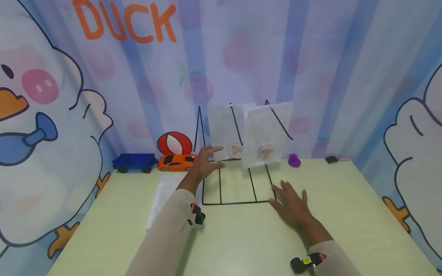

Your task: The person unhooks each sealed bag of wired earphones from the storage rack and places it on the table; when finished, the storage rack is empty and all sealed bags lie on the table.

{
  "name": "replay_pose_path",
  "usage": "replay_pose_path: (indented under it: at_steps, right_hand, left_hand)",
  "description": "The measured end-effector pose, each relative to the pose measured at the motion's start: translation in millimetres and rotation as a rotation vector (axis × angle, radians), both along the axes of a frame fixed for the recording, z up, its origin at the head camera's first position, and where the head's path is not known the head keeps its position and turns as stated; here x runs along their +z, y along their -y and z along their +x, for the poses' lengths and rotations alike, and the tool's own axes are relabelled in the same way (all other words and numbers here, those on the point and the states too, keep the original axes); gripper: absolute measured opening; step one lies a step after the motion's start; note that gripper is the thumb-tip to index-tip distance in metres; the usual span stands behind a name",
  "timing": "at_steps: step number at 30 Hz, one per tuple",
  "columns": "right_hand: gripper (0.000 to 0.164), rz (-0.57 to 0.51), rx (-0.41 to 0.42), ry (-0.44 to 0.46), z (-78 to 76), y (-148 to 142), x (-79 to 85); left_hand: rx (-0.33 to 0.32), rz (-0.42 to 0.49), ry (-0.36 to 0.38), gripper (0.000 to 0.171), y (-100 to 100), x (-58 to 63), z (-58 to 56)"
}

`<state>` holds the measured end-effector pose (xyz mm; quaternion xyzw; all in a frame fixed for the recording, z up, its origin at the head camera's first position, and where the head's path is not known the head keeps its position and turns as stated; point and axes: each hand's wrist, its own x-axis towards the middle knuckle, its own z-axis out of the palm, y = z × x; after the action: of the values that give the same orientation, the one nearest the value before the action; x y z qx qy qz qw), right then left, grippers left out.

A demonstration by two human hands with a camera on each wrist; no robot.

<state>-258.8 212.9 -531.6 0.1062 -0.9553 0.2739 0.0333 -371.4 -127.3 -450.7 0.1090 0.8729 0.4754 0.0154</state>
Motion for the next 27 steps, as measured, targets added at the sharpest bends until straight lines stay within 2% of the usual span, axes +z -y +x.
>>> replay_pose_path:
  at_steps: [5,10,15,19,23,27]
  right_hand:
    - [0.062,0.008,0.001,0.013,-1.5,-1,-0.2]
    - [0.062,0.011,-0.004,0.017,-2.1,-1,0.2]
    - [0.062,-0.004,0.0,0.019,-3.0,-1,-1.9]
    - [0.063,-0.019,0.005,0.004,-2.8,0,-2.9]
    - [0.062,-0.037,0.004,-0.014,-2.3,1,-2.8]
    - [0.061,-0.014,0.002,-0.028,-1.5,-1,-0.9]
  left_hand:
    - [-0.015,-0.006,-0.018,0.056,-1,-1.4,0.8]
    - [-0.059,0.039,-0.001,0.05,-2,-2.2,1.7]
    - [-0.084,0.088,0.003,0.053,-5,-5.8,-0.6]
    - [-0.082,0.081,0.01,0.057,-8,-10.2,-2.2]
    - [-0.084,0.086,-0.011,0.059,-10,-11.5,-1.6]
    - [-0.103,0.131,-0.036,0.056,-11,-12.4,-0.5]
